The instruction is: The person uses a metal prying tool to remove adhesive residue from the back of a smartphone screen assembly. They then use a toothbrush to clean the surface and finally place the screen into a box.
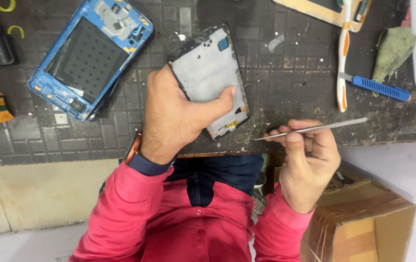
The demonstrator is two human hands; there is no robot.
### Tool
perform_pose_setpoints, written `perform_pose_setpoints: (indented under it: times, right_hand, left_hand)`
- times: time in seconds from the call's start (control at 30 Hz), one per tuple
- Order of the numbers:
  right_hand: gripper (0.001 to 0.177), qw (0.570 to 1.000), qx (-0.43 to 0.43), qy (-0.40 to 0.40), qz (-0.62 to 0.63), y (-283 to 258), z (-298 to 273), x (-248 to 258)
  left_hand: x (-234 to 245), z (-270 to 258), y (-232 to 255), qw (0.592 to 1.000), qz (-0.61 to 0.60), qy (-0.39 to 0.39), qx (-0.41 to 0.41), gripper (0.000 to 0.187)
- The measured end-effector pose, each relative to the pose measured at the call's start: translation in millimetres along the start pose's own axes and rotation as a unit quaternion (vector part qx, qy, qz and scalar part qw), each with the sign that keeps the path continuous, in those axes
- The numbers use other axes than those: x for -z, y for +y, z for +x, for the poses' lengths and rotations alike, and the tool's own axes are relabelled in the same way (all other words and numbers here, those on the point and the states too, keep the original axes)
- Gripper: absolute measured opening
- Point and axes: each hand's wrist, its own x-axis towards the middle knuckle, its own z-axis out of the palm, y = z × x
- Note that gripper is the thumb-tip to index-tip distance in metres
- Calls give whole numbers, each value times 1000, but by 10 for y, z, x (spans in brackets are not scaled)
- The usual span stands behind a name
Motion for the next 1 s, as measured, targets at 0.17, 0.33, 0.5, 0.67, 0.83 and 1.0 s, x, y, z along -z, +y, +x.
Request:
perform_pose_setpoints:
  times: [0.17,0.33,0.5,0.67,0.83,1.0]
  right_hand:
    - [24,998,57,12,-34,51,58,-129]
    - [18,997,60,30,-40,85,95,-204]
    - [18,996,70,34,-45,116,74,-190]
    - [18,995,85,9,-41,99,82,-189]
    - [17,996,76,-23,-49,73,93,-160]
    - [16,995,64,-48,-54,36,130,-141]
  left_hand:
    - [-13,-7,-31,999,-31,-11,6,38]
    - [7,-8,-50,1000,-24,-19,-4,38]
    - [14,-27,-80,1000,-8,-26,-1,38]
    - [4,-9,-57,999,-15,-20,-23,38]
    - [12,-5,-27,1000,3,-9,-26,37]
    - [3,-3,-42,995,57,1,-82,39]
